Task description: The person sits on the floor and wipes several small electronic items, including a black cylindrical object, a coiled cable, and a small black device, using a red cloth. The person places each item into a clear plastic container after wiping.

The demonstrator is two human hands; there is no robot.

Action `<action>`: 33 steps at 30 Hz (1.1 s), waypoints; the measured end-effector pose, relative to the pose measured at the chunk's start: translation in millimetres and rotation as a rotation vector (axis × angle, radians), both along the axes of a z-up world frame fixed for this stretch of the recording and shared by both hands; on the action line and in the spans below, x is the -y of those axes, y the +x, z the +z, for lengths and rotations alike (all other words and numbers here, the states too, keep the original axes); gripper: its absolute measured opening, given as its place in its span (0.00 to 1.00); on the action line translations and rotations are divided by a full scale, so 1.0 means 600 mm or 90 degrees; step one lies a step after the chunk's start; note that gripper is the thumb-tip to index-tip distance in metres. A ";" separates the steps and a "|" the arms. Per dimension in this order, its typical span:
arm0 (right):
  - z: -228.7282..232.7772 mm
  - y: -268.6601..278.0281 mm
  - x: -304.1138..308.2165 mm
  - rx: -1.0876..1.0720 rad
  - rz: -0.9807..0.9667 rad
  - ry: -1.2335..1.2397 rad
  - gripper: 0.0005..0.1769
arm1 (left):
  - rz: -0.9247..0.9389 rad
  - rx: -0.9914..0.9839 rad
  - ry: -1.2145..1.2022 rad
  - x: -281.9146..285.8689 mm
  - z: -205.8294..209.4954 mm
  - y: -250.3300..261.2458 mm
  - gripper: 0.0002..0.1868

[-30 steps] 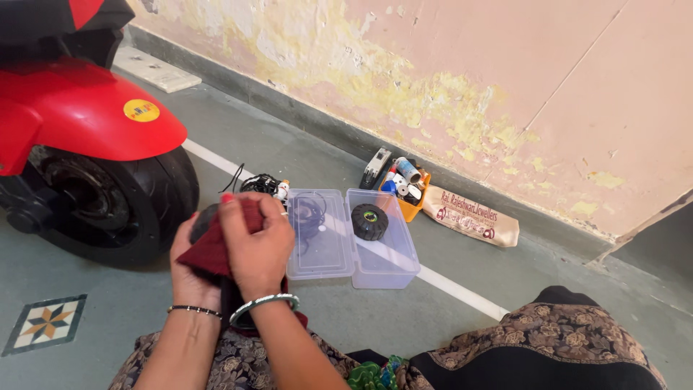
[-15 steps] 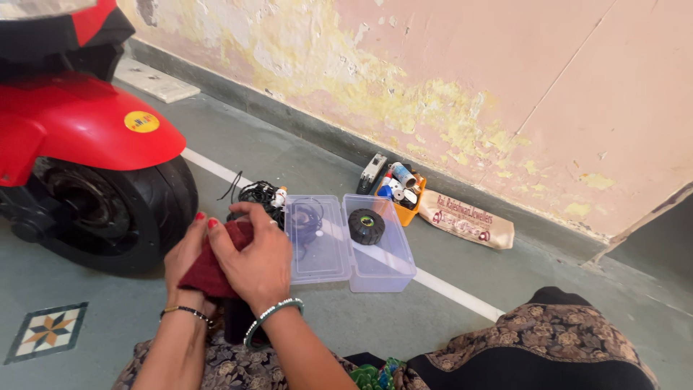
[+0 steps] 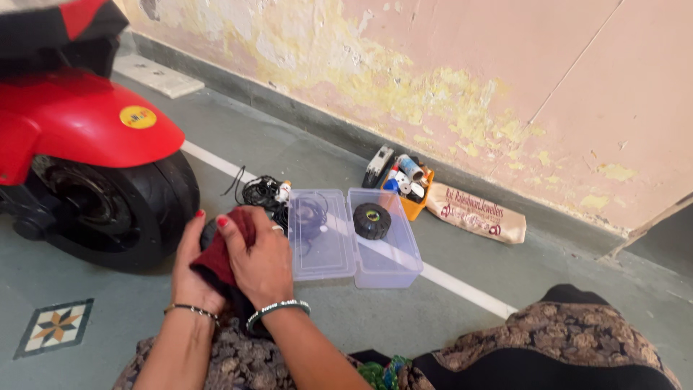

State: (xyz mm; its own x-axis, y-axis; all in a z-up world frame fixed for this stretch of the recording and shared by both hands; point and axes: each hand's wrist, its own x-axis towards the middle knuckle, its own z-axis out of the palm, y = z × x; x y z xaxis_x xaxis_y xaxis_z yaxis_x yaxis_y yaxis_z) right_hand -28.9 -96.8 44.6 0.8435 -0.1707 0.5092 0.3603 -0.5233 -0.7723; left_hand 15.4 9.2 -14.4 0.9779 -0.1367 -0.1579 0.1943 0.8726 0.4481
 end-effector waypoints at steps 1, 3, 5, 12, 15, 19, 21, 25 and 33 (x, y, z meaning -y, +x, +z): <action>-0.003 0.003 0.004 -0.016 0.001 -0.005 0.27 | 0.046 -0.010 0.042 0.002 -0.002 0.000 0.22; -0.006 0.011 0.010 -0.045 0.007 -0.014 0.26 | 0.142 -0.025 0.128 0.002 -0.005 0.002 0.14; -0.010 0.013 0.018 -0.042 0.044 0.085 0.28 | 0.140 -0.051 0.150 -0.003 -0.006 0.001 0.14; 0.000 0.033 0.044 -0.085 -0.051 0.044 0.30 | 0.118 -0.002 0.097 -0.003 0.012 -0.005 0.17; 0.013 0.038 0.065 -0.119 -0.056 0.097 0.29 | 0.092 0.007 0.087 0.008 0.027 -0.017 0.20; 0.024 0.015 0.078 -0.048 0.002 0.172 0.24 | 0.148 -0.012 0.008 0.017 0.046 -0.029 0.28; 0.016 -0.012 0.069 0.093 0.183 0.134 0.27 | 0.145 -0.024 0.019 0.018 0.044 -0.032 0.33; -0.004 -0.037 0.085 0.022 0.136 -0.261 0.43 | 0.046 0.009 0.097 0.021 0.022 -0.026 0.15; -0.003 -0.030 0.243 -0.164 0.334 -0.423 0.53 | 0.081 0.011 0.194 0.043 0.028 -0.020 0.13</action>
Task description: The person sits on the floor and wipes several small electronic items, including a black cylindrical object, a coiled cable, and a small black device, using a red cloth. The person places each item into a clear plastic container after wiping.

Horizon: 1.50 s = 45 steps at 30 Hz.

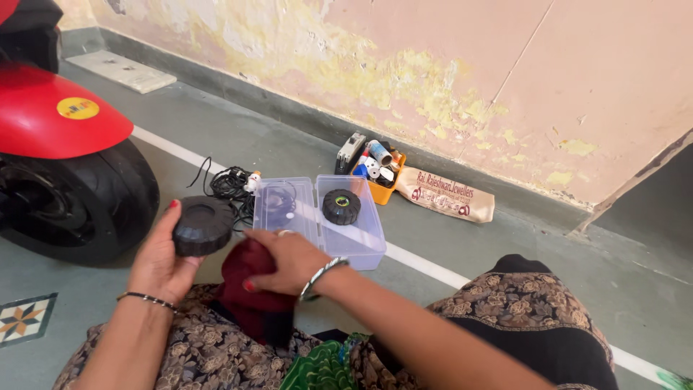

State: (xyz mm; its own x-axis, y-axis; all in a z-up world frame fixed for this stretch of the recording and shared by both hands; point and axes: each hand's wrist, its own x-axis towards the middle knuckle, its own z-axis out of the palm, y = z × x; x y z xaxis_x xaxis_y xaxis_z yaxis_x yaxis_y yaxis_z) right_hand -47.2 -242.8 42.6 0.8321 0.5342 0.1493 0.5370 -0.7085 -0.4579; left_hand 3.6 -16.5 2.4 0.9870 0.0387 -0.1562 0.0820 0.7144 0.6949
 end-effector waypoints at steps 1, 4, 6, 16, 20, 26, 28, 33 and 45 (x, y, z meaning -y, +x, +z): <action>0.007 0.001 0.014 -0.010 -0.029 -0.026 0.55 | -0.015 -0.015 -0.007 0.006 0.008 -0.002 0.13; 0.032 0.010 0.053 -0.036 -0.093 -0.038 0.60 | -0.062 -0.046 -0.023 0.043 0.024 -0.011 0.15; 0.040 0.015 0.081 -0.047 -0.104 0.040 0.64 | -0.096 -0.050 -0.033 0.076 0.024 -0.014 0.15; 0.056 0.015 0.129 -0.307 -0.250 0.377 0.54 | -0.214 0.002 -0.017 0.224 -0.002 -0.014 0.11; 0.078 0.034 0.144 -0.438 -0.234 0.500 0.49 | -0.216 0.027 -0.022 0.235 0.022 -0.005 0.12; 0.055 0.107 0.185 -0.223 -0.330 0.455 0.49 | -0.290 0.000 0.264 0.241 0.055 0.049 0.10; 0.044 0.136 0.213 -0.131 -0.391 0.387 0.51 | -0.283 -0.018 0.332 0.244 0.051 0.071 0.10; 0.017 0.177 0.263 -0.102 -0.454 0.248 0.56 | -0.280 0.023 0.359 0.282 0.013 0.121 0.12; -0.042 0.196 0.249 0.008 -0.454 0.081 0.55 | -0.282 0.137 0.502 0.301 -0.042 0.130 0.25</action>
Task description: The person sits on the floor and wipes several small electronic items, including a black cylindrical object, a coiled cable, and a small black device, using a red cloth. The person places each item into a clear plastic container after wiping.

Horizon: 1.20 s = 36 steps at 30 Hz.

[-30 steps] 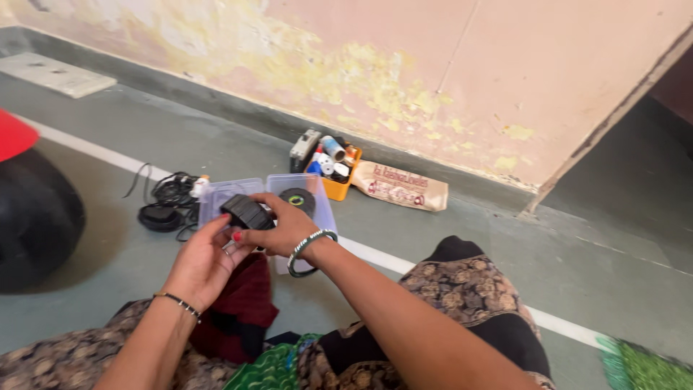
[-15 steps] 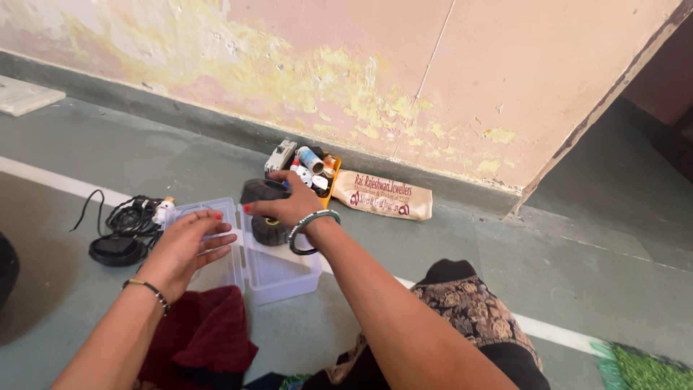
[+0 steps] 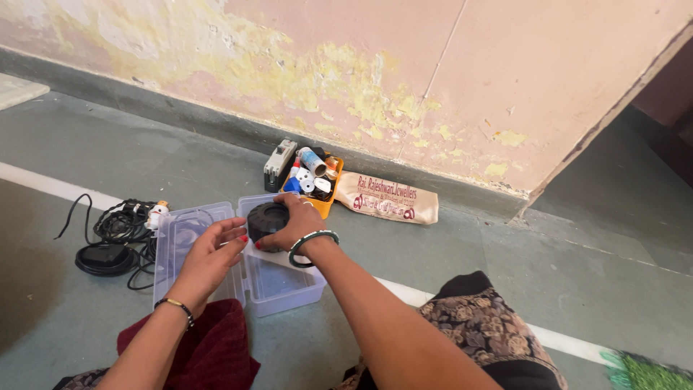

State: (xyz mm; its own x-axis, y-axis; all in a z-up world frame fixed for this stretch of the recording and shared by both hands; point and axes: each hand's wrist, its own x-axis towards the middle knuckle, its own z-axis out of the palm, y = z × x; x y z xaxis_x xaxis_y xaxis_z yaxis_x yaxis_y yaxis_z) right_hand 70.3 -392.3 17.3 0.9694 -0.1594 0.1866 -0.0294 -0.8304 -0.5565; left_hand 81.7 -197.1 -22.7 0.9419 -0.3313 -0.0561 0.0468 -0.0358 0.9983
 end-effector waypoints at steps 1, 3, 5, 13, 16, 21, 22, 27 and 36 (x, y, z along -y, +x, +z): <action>-0.004 0.003 0.002 -0.002 0.002 0.003 0.55 | -0.002 0.005 0.005 -0.002 0.002 -0.001 0.26; -0.013 0.010 0.006 -0.005 0.002 0.009 0.55 | -0.010 0.016 0.014 -0.003 0.008 0.002 0.27; -0.024 0.015 0.008 0.026 0.019 0.004 0.55 | -0.015 0.002 0.014 -0.002 0.011 0.007 0.27; -0.046 0.028 -0.004 0.028 -0.013 0.005 0.54 | -0.002 -0.011 -0.001 0.003 0.001 0.014 0.28; -0.046 0.026 -0.009 0.041 -0.010 -0.027 0.53 | 0.000 -0.010 0.003 0.005 -0.006 0.016 0.29; -0.044 0.024 -0.026 0.051 -0.058 -0.108 0.51 | -0.009 -0.019 -0.010 0.009 -0.009 0.022 0.30; -0.044 0.023 -0.029 0.037 -0.051 -0.120 0.51 | -0.009 -0.017 -0.008 0.008 -0.010 0.021 0.30; -0.034 0.020 -0.029 0.017 -0.030 -0.158 0.57 | -0.013 -0.007 -0.012 0.009 -0.006 0.017 0.30; -0.015 -0.010 -0.070 0.046 0.012 -0.148 0.41 | 0.101 0.046 0.060 -0.036 -0.011 0.011 0.28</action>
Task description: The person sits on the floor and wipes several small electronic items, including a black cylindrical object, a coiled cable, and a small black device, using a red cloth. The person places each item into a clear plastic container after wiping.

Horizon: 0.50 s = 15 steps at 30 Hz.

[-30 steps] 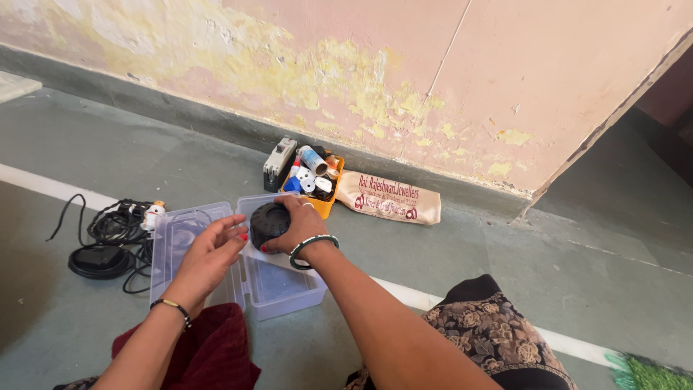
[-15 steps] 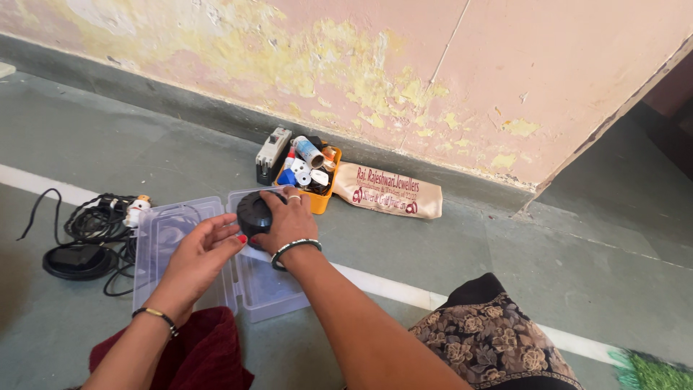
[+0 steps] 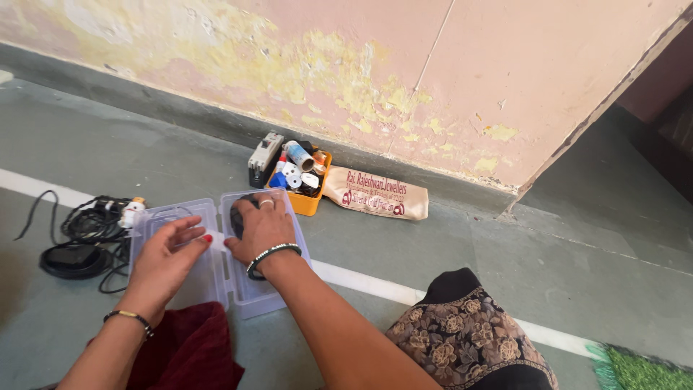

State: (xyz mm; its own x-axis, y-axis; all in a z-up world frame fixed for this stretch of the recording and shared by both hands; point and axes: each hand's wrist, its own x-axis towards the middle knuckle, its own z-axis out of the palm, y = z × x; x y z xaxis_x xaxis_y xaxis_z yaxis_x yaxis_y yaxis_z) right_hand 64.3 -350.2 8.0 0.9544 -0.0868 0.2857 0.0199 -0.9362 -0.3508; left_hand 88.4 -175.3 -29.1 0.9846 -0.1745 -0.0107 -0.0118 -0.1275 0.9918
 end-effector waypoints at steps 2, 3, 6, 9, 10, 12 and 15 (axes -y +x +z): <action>0.002 -0.011 -0.014 -0.041 0.044 0.016 0.41 | 0.058 0.001 -0.021 -0.015 -0.008 0.004 0.27; 0.003 -0.017 -0.022 -0.062 0.067 0.024 0.42 | 0.088 0.001 -0.031 -0.025 -0.013 0.003 0.27; 0.005 -0.034 -0.035 -0.097 0.195 -0.027 0.49 | 0.168 -0.020 0.011 -0.048 -0.024 0.000 0.32; 0.005 -0.053 -0.036 -0.180 0.264 -0.052 0.59 | 0.199 -0.035 0.037 -0.053 -0.028 -0.009 0.37; 0.005 -0.058 -0.037 -0.185 0.271 -0.056 0.61 | 0.190 -0.038 0.048 -0.056 -0.028 -0.013 0.38; 0.005 -0.061 -0.040 -0.196 0.282 -0.064 0.65 | 0.172 -0.043 0.071 -0.056 -0.027 -0.020 0.39; 0.007 -0.059 -0.043 -0.210 0.295 -0.097 0.65 | 0.136 -0.058 0.068 -0.058 -0.022 -0.026 0.38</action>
